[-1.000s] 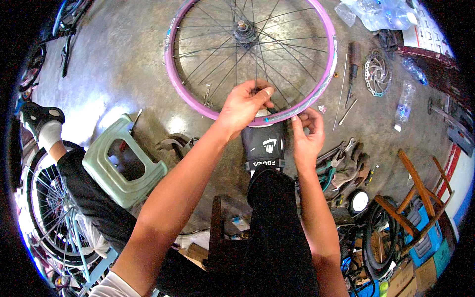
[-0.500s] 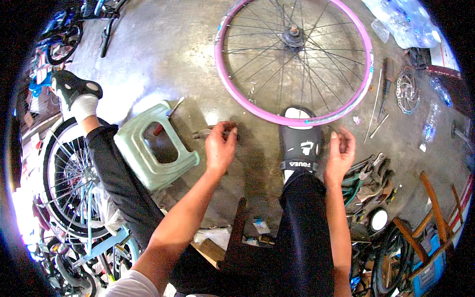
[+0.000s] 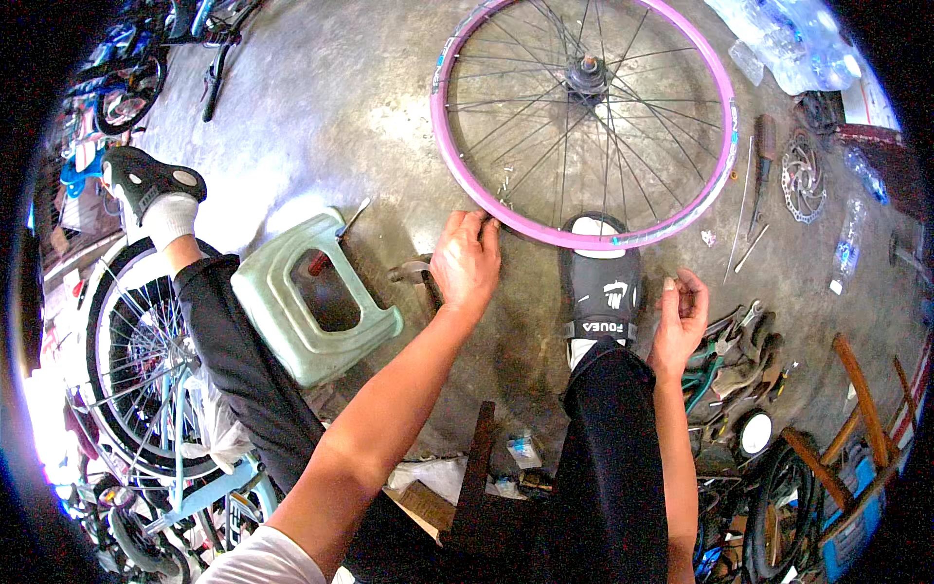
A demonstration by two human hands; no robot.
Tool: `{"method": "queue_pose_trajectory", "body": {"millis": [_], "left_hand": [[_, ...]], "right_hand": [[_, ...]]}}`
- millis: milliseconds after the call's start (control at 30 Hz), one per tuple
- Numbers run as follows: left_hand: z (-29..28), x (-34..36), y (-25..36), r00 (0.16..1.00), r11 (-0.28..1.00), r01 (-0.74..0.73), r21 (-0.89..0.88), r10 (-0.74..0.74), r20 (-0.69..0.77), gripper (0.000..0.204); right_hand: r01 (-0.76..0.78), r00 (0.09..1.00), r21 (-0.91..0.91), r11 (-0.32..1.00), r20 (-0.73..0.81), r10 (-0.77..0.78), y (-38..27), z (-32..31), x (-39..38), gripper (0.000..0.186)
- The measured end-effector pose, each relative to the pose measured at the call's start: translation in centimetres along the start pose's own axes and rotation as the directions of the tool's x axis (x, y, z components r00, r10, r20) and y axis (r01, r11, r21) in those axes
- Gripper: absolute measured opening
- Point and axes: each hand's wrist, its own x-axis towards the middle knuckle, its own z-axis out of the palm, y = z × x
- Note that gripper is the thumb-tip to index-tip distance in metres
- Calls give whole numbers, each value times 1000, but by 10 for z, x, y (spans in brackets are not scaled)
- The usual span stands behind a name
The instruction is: The person adjusts the spokes on a bicycle wheel by hand and using a small tool while sitting on the floor.
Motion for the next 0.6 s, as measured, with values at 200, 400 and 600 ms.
{"method": "queue_pose_trajectory", "body": {"millis": [200,400,600], "left_hand": [[-1,2,-1,997,995,70,-76,-68,28,24],[14,1,4,974,961,227,-161,-219,65,33],[29,4,15,968,966,252,-61,-252,16,25]], "right_hand": [[-19,997,-24,1000,75,20,0,0,2,26],[-38,993,-35,999,111,42,-4,10,5,26],[-46,989,-26,999,139,49,-5,10,7,26]]}}
